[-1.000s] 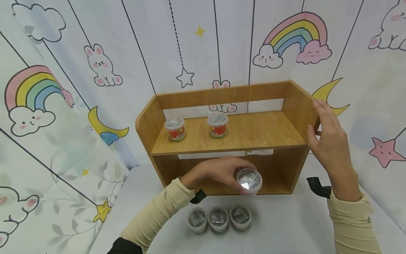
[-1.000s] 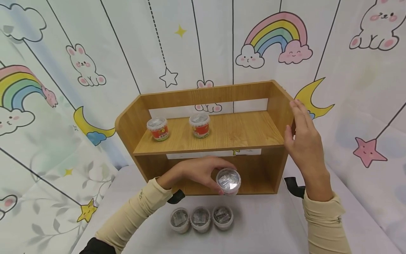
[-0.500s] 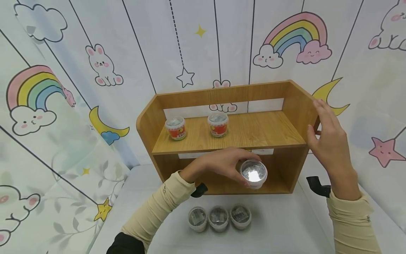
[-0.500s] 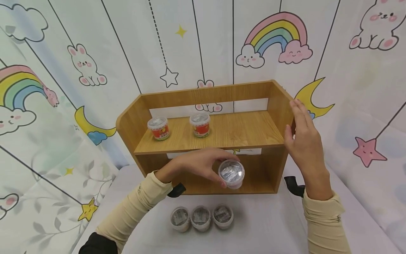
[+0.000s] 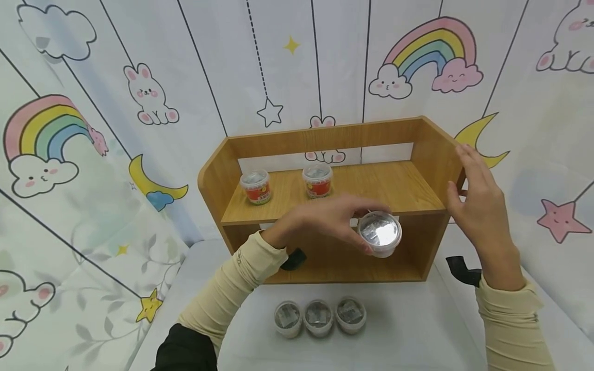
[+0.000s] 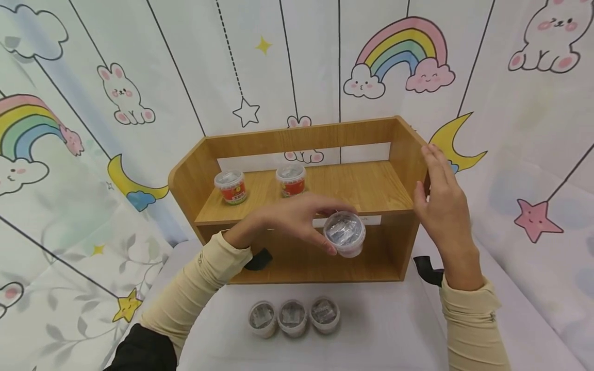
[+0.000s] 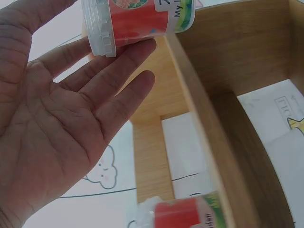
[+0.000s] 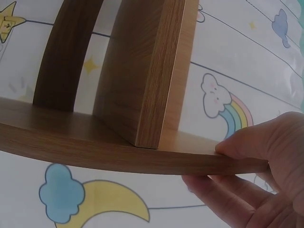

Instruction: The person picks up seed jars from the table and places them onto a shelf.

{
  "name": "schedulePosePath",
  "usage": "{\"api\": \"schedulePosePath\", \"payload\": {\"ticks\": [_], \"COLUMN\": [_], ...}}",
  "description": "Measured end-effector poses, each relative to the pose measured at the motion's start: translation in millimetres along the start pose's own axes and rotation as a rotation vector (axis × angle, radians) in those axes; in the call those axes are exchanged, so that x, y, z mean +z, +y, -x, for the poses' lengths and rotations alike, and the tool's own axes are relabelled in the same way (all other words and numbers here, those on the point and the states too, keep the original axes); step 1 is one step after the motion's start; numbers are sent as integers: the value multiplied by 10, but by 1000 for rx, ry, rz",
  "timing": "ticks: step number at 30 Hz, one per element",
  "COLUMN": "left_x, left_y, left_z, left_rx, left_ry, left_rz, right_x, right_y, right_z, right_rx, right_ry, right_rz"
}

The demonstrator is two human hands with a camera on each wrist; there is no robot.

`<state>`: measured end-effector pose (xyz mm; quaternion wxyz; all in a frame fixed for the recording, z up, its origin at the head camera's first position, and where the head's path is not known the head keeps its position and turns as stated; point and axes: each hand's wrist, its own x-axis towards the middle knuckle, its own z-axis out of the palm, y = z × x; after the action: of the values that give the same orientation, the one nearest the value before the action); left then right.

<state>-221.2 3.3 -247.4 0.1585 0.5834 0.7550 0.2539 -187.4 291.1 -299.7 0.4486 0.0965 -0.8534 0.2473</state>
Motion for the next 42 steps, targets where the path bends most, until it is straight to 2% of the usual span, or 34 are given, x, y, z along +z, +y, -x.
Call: {"api": "schedulePosePath", "payload": {"ticks": [4,10,16,21,27,33,42], "left_x": [-94,-207,-311,-429,-542,-627,-737], "left_y": [52,99,48,6,-19,-30,-32], "left_z": [-62,-117,-198,-272,-383,-480,-606], "left_rx": [24,20,18,-25,-64,-97,-140], "left_ry": [7,42,81,99,83,61,85], "left_rz": [-33,-44,-45,-31,-12,-32,-48], "right_x": [-16,-10,-7,-13,-11,-14,-33], "right_y": [-4,0,9,12,2,-8,-3], "right_z": [-5,-9,-16,-12,1,10,8], "right_rx": [9,5,-3,-4,2,5,3], "right_ry": [-1,3,8,9,1,-9,-7], "right_rz": [3,-1,-4,-5,-5,-7,-12]}}
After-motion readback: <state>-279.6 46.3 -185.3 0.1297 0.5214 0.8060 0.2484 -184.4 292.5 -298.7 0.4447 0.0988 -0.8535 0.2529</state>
